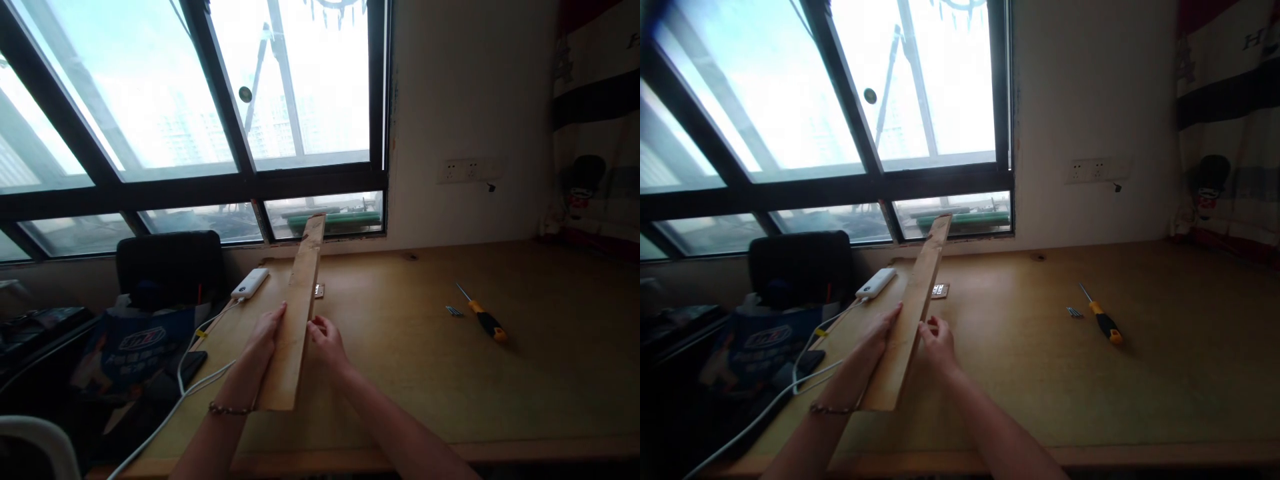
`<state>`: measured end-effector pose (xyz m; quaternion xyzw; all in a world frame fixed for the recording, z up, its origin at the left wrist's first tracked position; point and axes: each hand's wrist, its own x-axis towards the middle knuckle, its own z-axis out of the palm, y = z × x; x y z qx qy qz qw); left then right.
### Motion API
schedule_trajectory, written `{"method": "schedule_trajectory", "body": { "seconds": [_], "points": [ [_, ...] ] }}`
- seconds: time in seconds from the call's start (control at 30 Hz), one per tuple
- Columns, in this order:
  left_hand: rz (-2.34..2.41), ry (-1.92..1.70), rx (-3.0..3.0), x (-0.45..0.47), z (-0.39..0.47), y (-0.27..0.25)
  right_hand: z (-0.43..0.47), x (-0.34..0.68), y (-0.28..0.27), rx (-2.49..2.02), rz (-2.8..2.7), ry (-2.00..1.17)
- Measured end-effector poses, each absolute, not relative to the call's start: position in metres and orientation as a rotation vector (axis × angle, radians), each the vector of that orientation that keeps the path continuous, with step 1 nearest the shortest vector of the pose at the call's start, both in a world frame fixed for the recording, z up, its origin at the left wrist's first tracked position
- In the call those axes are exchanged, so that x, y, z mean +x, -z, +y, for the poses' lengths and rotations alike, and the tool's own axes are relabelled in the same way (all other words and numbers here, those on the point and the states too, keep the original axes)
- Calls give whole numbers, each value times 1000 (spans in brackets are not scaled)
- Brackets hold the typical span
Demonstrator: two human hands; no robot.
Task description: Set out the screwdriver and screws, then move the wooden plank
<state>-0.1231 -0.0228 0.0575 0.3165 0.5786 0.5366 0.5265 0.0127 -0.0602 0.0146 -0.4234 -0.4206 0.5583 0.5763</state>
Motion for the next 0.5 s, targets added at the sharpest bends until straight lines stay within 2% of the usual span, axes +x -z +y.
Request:
{"method": "schedule_trajectory", "body": {
  "seconds": [0.1, 0.5],
  "points": [
    [1281, -1179, 750, -88, -29, -48, -62, 41, -28, -859, -1037, -1308],
    [936, -1232, 857, 36, -23, -19, -53, 193, -22, -792, -1064, -1423]
  ]
}}
